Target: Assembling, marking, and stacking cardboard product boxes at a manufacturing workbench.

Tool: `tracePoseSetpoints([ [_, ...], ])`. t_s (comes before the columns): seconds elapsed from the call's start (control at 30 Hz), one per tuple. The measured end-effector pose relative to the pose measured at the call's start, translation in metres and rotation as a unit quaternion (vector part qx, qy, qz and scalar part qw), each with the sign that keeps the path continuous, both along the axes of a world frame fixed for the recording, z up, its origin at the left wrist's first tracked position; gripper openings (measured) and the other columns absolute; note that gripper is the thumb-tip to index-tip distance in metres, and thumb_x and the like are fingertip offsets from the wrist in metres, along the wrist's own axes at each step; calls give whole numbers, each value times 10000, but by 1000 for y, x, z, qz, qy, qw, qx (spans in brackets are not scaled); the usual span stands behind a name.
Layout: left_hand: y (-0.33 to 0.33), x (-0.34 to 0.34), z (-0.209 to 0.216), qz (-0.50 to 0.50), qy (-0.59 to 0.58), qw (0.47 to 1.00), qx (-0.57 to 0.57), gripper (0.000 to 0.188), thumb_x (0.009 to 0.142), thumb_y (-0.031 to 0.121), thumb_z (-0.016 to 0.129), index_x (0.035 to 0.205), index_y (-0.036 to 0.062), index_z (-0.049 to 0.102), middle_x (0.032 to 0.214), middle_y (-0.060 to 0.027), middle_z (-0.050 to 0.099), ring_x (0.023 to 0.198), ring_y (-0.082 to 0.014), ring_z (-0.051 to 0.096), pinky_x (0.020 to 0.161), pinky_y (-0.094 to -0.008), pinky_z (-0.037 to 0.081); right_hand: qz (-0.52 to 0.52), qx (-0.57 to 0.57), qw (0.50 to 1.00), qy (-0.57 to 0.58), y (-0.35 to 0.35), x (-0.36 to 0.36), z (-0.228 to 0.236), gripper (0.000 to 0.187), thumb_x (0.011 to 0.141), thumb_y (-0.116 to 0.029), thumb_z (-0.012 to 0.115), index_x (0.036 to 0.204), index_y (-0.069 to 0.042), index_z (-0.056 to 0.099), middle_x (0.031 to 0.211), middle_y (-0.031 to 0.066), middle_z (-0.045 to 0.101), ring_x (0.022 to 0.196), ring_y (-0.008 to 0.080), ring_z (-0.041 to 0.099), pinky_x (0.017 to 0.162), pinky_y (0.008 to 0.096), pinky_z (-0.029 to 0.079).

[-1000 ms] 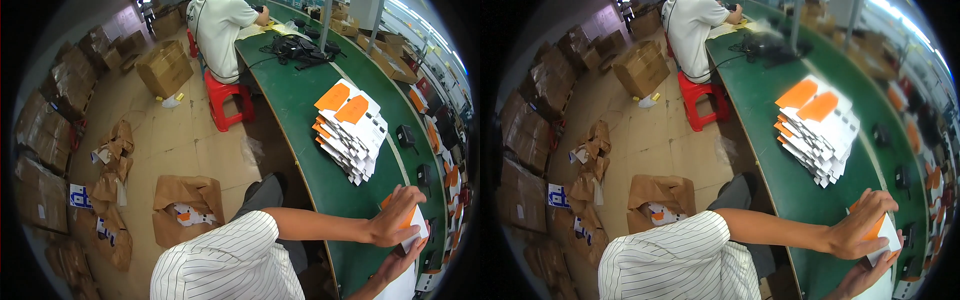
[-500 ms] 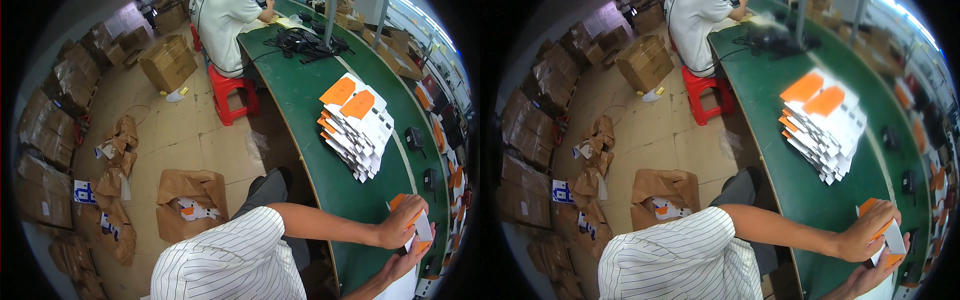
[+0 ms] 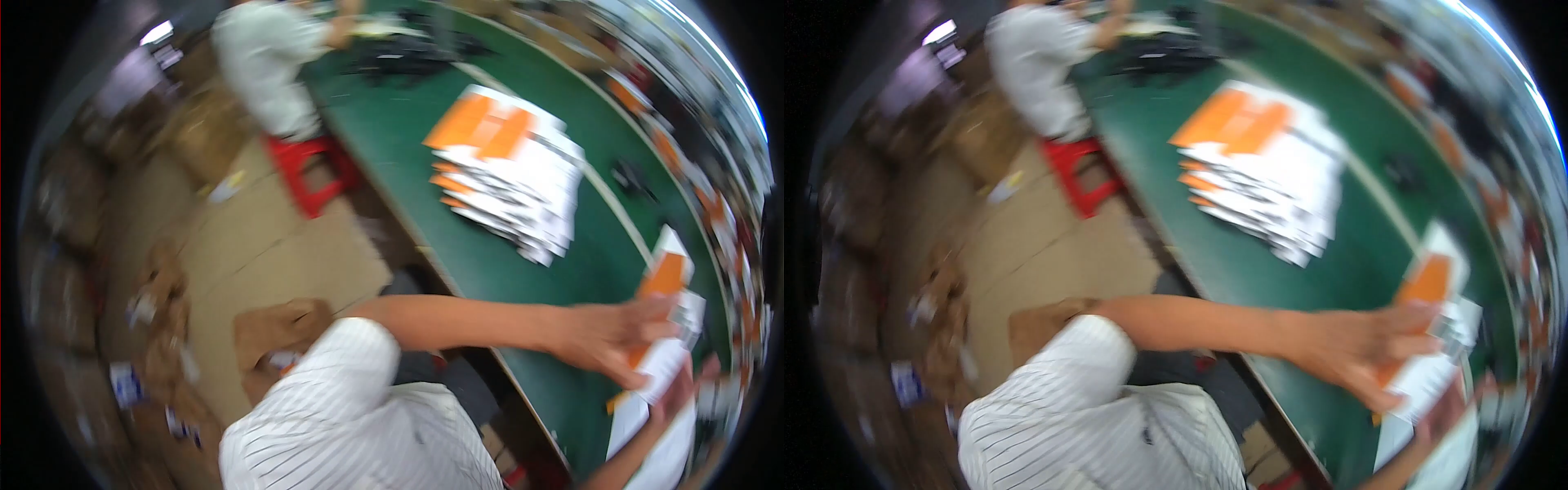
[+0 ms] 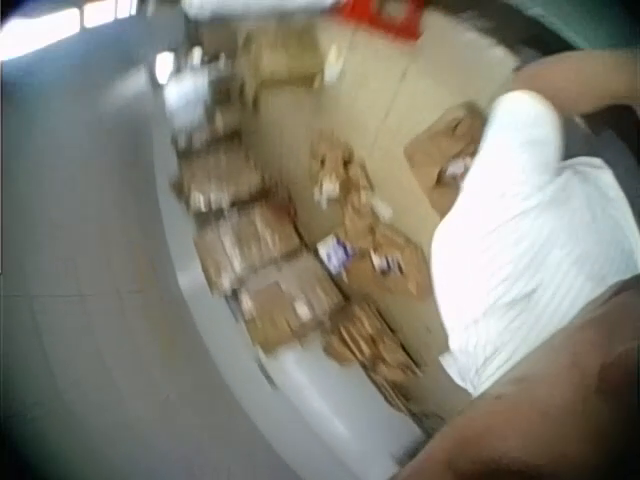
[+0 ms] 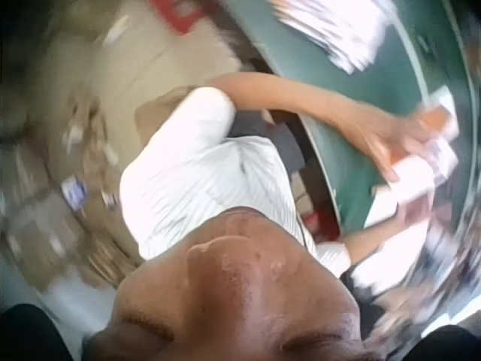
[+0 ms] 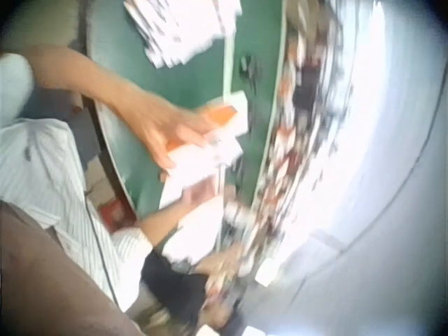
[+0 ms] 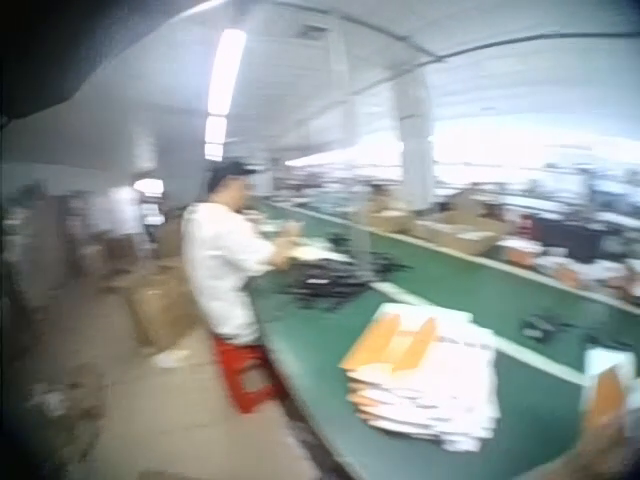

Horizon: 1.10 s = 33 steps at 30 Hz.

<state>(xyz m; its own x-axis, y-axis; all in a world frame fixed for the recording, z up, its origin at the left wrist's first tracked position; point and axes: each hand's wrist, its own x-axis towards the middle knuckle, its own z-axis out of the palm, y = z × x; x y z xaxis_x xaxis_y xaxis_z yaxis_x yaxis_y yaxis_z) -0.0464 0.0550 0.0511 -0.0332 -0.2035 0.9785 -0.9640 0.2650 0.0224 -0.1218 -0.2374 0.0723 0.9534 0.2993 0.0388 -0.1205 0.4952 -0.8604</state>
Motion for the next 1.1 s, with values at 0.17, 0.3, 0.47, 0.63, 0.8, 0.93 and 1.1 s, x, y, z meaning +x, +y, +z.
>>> tracePoseSetpoints([
  [0.17, 35, -4, -9, 18, 288, 934, 209, 1024, 677, 325, 839, 1466, 63, 241, 1481, -288, 174, 1418, -393, 142, 1136, -465, 169, -167, -352, 921, -14, 90, 24, -1, 715, 730, -135, 809, 1307, 2, 409, 1121, 81, 600, 1005, 158, 590, 879, 323, 499],
  [0.3, 15, 5, -6, -132, 588, 766, 224, 1061, 690, 253, 843, 1453, -15, 158, 1423, -256, 342, 1298, -345, 410, 1030, -436, 380, -78, -326, 941, -47, 89, 20, 2, 912, 678, -150, 846, 1405, -19, 310, 1293, 95, 497, 1201, 201, 474, 1009, 365, 406],
  [0.47, 57, -7, 36, 196, 254, 874, 365, 1130, 631, 312, 866, 1469, -16, 182, 1486, -284, 251, 1386, -463, 231, 1111, -505, 247, -104, -467, 875, -76, 16, 69, 16, 815, 672, -232, 854, 1338, -26, 432, 1254, 93, 553, 1176, 188, 500, 1002, 356, 406],
  [0.63, 154, 31, 75, 407, 208, 775, 436, 1236, 502, 334, 896, 1490, 46, 210, 1541, -262, 141, 1417, -467, 131, 1115, -593, 152, -487, -506, 710, -55, -154, 133, -3, 812, 650, -302, 860, 1291, -9, 458, 1189, 166, 607, 1118, 231, 573, 962, 377, 450],
  [0.8, 197, 69, 30, 465, 261, 649, 543, 1053, 531, 205, 886, 1426, 39, 358, 1486, -239, 312, 1368, -436, 291, 1092, -538, 266, -502, -525, 685, -44, -226, 194, -96, 802, 660, -204, 863, 1317, -18, 441, 1168, 124, 620, 1072, 215, 589, 941, 349, 459],
  [0.93, 206, 80, 28, 402, 211, 774, 442, 466, 635, 100, 809, 1060, 3, 644, 1120, -207, 637, 1052, -379, 591, 896, -423, 469, -512, -708, 483, 51, -234, 171, -73, 947, 717, -313, 788, 1352, 170, 278, 1307, 276, 501, 1171, 339, 542, 970, 383, 452],
  [1.1, 176, 82, 34, 379, 176, 797, 435, 659, 609, 255, 855, 1151, 15, 568, 1184, -198, 500, 1083, -395, 509, 946, -436, 417, -451, -557, 688, -113, -79, 96, -8, 700, 842, -252, 674, 1435, -90, 340, 1409, 192, 430, 1291, 325, 427, 1005, 423, 418],
])
